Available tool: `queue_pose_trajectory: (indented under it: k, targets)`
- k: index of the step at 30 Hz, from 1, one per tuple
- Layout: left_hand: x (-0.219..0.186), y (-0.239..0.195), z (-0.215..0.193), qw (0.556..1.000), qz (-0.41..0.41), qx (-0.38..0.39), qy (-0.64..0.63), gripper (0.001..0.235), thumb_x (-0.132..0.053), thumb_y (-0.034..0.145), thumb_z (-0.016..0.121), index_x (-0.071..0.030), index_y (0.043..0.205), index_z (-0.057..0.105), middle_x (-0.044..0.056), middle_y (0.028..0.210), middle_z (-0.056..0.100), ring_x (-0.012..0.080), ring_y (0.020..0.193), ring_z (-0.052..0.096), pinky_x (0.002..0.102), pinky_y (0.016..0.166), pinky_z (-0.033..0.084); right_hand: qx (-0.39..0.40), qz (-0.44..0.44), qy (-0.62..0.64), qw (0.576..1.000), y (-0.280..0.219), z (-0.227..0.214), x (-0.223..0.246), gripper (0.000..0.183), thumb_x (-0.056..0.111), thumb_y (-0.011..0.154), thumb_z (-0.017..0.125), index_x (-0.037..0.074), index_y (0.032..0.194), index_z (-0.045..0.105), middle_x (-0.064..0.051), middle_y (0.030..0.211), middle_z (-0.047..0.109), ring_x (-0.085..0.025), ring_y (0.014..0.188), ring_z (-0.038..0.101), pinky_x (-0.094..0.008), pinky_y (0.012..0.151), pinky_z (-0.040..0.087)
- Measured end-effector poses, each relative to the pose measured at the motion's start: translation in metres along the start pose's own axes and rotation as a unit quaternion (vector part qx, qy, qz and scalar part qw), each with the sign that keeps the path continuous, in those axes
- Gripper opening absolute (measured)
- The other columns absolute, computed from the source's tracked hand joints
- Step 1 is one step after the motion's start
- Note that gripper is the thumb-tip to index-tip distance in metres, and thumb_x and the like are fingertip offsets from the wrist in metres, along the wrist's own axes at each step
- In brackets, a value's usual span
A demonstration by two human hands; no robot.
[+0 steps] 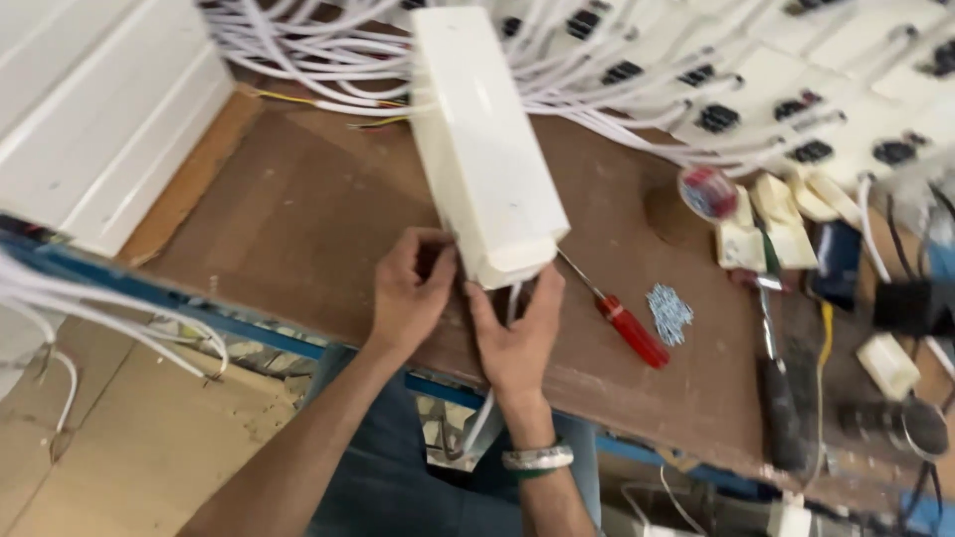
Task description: The person uses a screwdriver to tighten screws on a white rectangular electronic device, then places it among similar units. They gather and sort small screws on the table, pick up another device, and attach a small white plastic cover to its cable entry.
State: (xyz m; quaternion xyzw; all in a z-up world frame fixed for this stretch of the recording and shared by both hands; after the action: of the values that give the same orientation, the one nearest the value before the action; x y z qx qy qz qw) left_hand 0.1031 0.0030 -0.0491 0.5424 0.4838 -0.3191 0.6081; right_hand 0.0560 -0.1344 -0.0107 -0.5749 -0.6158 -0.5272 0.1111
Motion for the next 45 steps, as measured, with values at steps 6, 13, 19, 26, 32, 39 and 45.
queue_pose_trajectory:
  k: [6, 13, 19, 26, 32, 39, 45]
  targets:
    - [-0.002, 0.000, 0.000, 1.000, -0.015, 0.017, -0.009, 0.011, -0.010, 0.098, 0.068, 0.000, 0.104, 0.066, 0.009, 0.089, 0.073, 0.0133, 0.078, 0.069, 0.029, 0.070, 0.056, -0.002, 0.008, 0.007, 1.000, 0.000, -0.002, 0.005, 0.076, 0.015, 0.081, 0.087, -0.001, 0.144, 0.048, -0.021, 0.132, 0.058, -0.039, 0.124, 0.059, -0.043, 0.105, 0.048]
    - [0.004, -0.001, -0.001, 0.999, -0.019, 0.029, -0.012, 0.011, -0.009, 0.100, 0.067, 0.000, 0.106, 0.065, 0.006, 0.088, 0.071, 0.0096, 0.076, 0.065, 0.027, 0.067, 0.055, -0.065, -0.014, 0.081, 0.995, 0.042, -0.022, 0.055, 0.095, 0.019, 0.083, 0.090, -0.009, 0.152, 0.032, -0.027, 0.148, 0.046, -0.037, 0.134, 0.056, -0.041, 0.113, 0.049]
    - [0.014, 0.003, 0.005, 0.989, -0.052, 0.035, -0.135, 0.008, -0.006, 0.101, 0.064, 0.000, 0.106, 0.061, 0.003, 0.082, 0.067, 0.0067, 0.070, 0.064, 0.024, 0.062, 0.052, 0.129, -0.016, -0.166, 0.977, 0.115, -0.018, 0.087, 0.087, 0.038, 0.078, 0.088, -0.002, 0.143, 0.047, -0.025, 0.130, 0.063, -0.041, 0.115, 0.066, -0.046, 0.092, 0.056]
    - [0.013, 0.002, 0.005, 0.995, -0.036, 0.040, -0.085, 0.008, -0.005, 0.100, 0.064, 0.000, 0.106, 0.062, 0.003, 0.083, 0.068, 0.0066, 0.071, 0.063, 0.024, 0.062, 0.052, 0.265, 0.029, -0.281, 0.922, 0.164, 0.024, 0.066, 0.115, 0.044, 0.066, 0.085, -0.004, 0.151, 0.024, -0.030, 0.120, 0.060, -0.043, 0.101, 0.069, -0.045, 0.086, 0.058]
    - [0.011, 0.000, 0.003, 0.999, 0.001, 0.022, -0.026, 0.013, -0.005, 0.100, 0.066, 0.000, 0.111, 0.063, 0.006, 0.089, 0.070, 0.0095, 0.078, 0.066, 0.025, 0.069, 0.054, 0.208, 0.007, -0.236, 0.949, 0.147, 0.001, 0.070, 0.110, 0.042, 0.073, 0.080, -0.002, 0.154, 0.020, -0.027, 0.117, 0.066, -0.044, 0.097, 0.070, -0.049, 0.086, 0.058]
    - [0.037, 0.004, -0.002, 0.987, 0.044, -0.008, -0.155, 0.027, -0.013, 0.111, 0.060, -0.002, 0.135, 0.053, 0.007, 0.127, 0.064, 0.0138, 0.112, 0.062, 0.028, 0.096, 0.053, 0.028, -0.103, -0.056, 0.993, 0.063, -0.059, 0.068, 0.099, 0.035, 0.087, 0.081, 0.001, 0.161, 0.025, -0.022, 0.138, 0.065, -0.039, 0.118, 0.072, -0.044, 0.095, 0.061]
    - [0.073, 0.008, -0.025, 0.988, -0.081, 0.135, 0.008, 0.054, -0.051, 0.124, 0.039, 0.000, 0.112, 0.054, 0.007, 0.091, 0.053, 0.0150, 0.079, 0.050, 0.031, 0.069, 0.044, -0.021, -0.038, -0.015, 0.999, -0.015, -0.096, 0.041, 0.089, 0.039, 0.081, 0.089, 0.006, 0.150, 0.044, -0.015, 0.136, 0.065, -0.028, 0.123, 0.070, -0.036, 0.107, 0.058]
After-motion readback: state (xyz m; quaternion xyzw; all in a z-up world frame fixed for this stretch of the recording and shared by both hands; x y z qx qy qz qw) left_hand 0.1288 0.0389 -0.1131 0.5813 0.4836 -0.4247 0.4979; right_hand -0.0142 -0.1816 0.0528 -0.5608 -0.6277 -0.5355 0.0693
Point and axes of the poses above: each hand's wrist, its own y-axis towards the middle knuckle, its own z-axis out of the palm, x = y × z, the point moved 2 cm from there along y, towards the middle knuckle
